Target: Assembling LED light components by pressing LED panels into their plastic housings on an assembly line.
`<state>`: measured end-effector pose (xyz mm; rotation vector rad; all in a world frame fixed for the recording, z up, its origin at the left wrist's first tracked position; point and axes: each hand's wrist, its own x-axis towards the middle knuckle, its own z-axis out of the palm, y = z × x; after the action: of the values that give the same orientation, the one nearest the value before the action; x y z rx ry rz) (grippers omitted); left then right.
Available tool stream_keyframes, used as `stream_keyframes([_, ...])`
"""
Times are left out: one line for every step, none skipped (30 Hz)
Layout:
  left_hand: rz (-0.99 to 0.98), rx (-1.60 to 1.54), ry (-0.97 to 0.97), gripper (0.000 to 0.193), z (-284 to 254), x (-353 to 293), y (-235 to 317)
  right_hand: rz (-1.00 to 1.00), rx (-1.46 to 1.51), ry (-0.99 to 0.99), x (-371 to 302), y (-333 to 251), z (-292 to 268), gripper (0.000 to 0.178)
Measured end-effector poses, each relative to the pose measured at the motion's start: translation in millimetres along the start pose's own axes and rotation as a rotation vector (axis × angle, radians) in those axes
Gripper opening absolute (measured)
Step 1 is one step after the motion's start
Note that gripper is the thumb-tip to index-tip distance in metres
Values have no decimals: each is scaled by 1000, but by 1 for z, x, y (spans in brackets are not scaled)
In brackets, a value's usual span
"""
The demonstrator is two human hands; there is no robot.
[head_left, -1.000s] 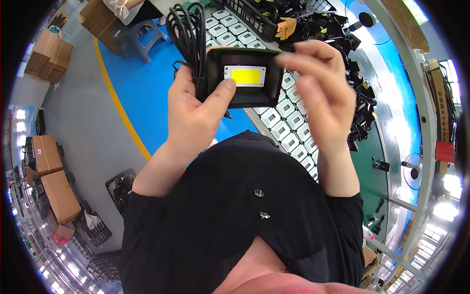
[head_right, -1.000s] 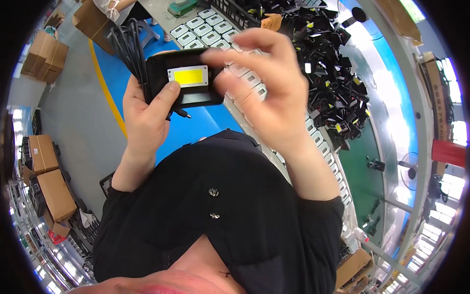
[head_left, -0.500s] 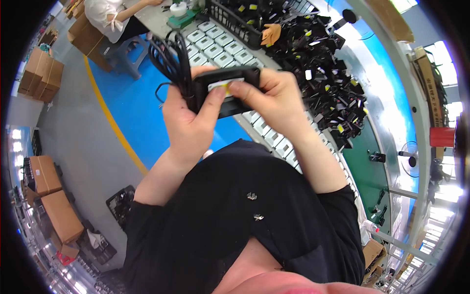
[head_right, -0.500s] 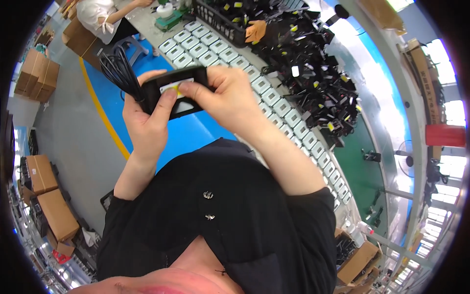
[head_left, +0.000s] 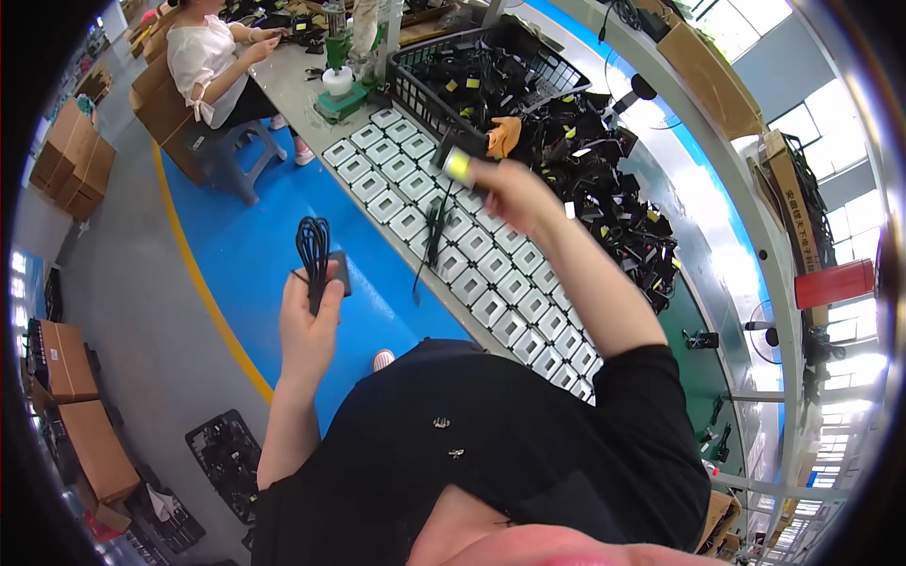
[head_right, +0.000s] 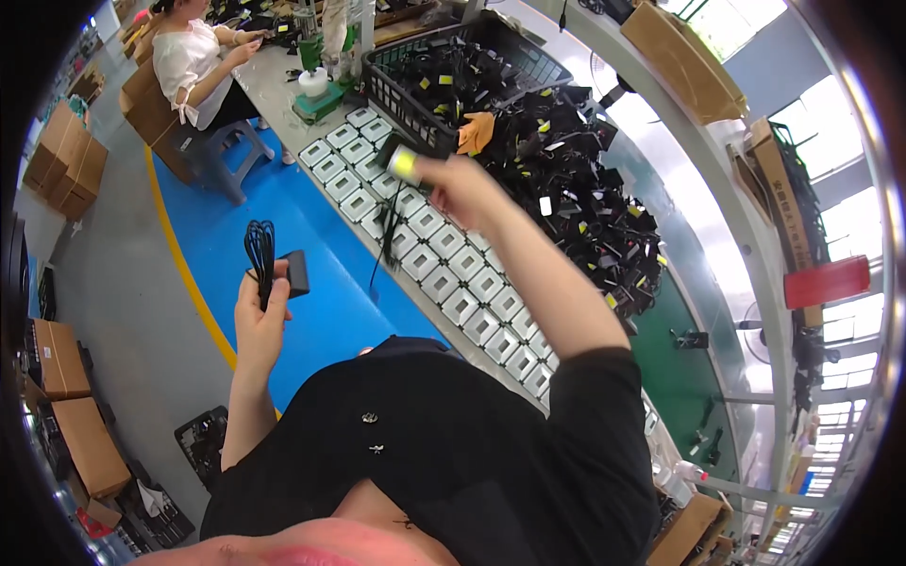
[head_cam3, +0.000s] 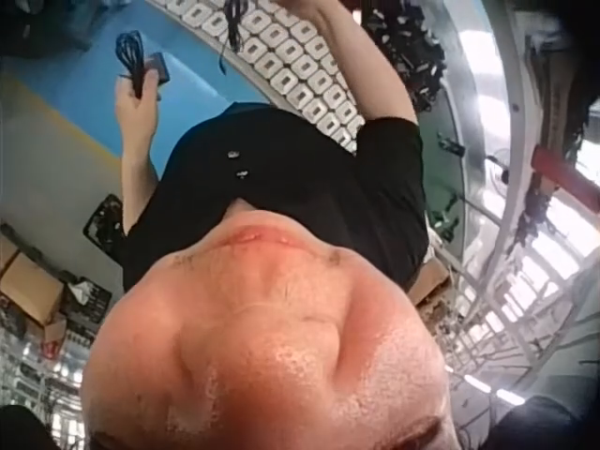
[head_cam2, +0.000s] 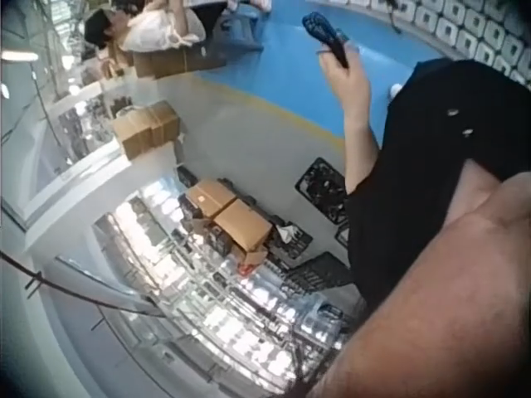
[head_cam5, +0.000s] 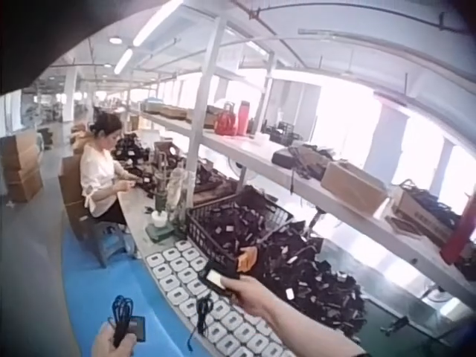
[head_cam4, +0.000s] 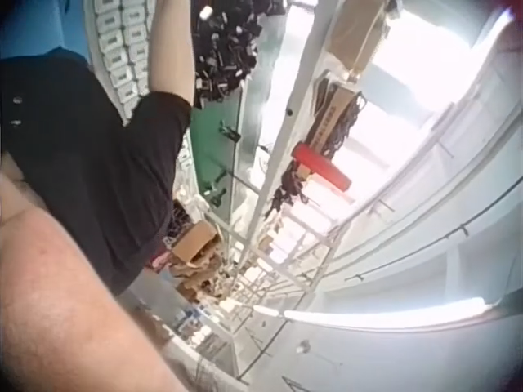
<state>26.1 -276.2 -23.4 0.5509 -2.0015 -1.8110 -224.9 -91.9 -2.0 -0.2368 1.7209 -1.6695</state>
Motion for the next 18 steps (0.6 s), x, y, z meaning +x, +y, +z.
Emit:
stream_keyframes([19,74,-34,20,0,-1,5,-168,181,95,30,-13,-20,22])
stream_keyframes([12,93,-31,20,3,-2,6,-240,233,57,48,-37,-44,25])
stream_keyframes([96,188,-37,22,5,-2,7,-368,369,105,60,-60,-52,38])
stream_keyframes([176,288,-47,24,8,-3,10,-274,427,106,74,-77,-78,59])
stream_keyframes([361,359,-7,27,10,-3,2,-206,439,183,65,-85,-59,77])
stream_keyframes([414,466,-24,28,15,-4,16,-197,231,141,58,-79,-47,83])
stream_keyframes([362,535,-129,28,18,-5,35,-148,10,65,46,-69,-32,76])
stream_keyframes([392,567,-197,29,22,-6,44,-47,-130,-102,35,-58,-16,68])
stream_keyframes([410,611,-311,27,25,-6,52,78,-205,-331,26,-43,-3,66])
stream_keyframes([469,620,-394,27,30,-4,54,201,-190,-513,9,-32,14,70])
stream_keyframes([538,626,-475,27,35,-2,54,310,-93,-630,-1,-19,28,71])
stream_keyframes([559,685,-551,23,42,0,54,381,-4,-709,-10,-8,37,72])
stream_keyframes([539,691,-557,23,46,-1,51,396,45,-800,-14,2,46,73])
stream_keyframes([587,753,-612,21,53,0,48,420,126,-754,-23,3,54,67])
stream_keyframes([637,813,-669,20,60,1,46,412,137,-769,-22,7,56,62])
stream_keyframes([649,854,-683,20,68,1,45,406,148,-784,-21,11,55,57])
stream_keyframes([660,874,-744,21,74,1,38,370,180,-763,-27,10,57,50])
stream_keyframes([660,895,-804,22,76,0,31,280,38,-696,-31,12,57,49])
